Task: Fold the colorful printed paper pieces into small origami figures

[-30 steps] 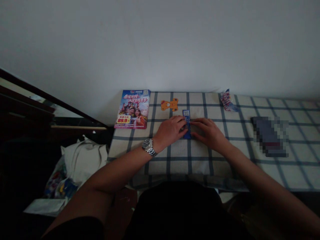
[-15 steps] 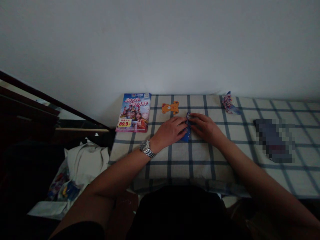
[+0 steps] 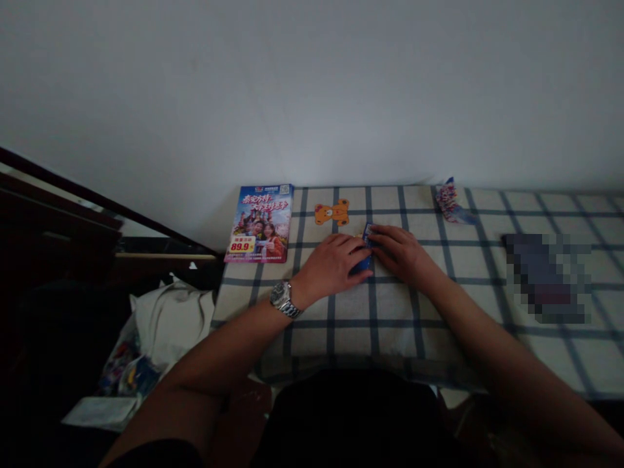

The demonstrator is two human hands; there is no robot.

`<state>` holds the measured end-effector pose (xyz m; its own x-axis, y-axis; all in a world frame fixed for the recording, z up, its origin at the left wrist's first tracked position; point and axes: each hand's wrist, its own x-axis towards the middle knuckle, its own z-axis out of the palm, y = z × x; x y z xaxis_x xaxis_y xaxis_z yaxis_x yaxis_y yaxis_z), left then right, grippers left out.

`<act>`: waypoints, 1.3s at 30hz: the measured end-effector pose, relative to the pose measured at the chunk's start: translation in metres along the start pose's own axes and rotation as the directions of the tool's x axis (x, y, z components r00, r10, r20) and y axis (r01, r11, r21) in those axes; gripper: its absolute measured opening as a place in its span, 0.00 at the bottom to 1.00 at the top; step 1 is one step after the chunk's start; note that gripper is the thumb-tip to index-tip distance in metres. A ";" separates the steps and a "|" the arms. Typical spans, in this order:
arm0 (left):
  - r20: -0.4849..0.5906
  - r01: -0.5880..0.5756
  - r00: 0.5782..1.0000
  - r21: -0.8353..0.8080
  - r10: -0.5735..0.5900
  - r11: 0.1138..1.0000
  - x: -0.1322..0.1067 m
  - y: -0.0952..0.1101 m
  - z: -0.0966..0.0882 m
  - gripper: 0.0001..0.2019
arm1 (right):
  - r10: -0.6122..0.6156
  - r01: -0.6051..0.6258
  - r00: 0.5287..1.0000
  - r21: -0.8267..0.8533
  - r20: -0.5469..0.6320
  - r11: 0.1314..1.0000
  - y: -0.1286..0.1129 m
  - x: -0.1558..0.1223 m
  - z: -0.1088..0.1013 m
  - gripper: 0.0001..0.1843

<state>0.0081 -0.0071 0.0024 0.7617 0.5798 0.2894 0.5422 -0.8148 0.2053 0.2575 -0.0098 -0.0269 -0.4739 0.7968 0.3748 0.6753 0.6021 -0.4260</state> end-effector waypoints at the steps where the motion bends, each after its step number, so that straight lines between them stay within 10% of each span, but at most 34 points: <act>1: -0.001 0.006 1.000 0.002 -0.006 1.000 0.000 0.000 0.000 0.21 | -0.003 0.003 1.000 0.001 -0.002 1.000 0.000 0.000 0.000 0.18; 39: -0.047 0.085 0.995 -0.027 -0.086 0.996 -0.002 -0.021 0.007 0.14 | -0.066 0.067 0.998 -0.082 0.012 0.994 -0.013 -0.001 -0.006 0.14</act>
<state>-0.0022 0.0088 -0.0085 0.6944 0.6474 0.3142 0.5954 -0.7621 0.2544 0.2525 -0.0182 -0.0172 -0.5245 0.7556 0.3925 0.6859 0.6481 -0.3311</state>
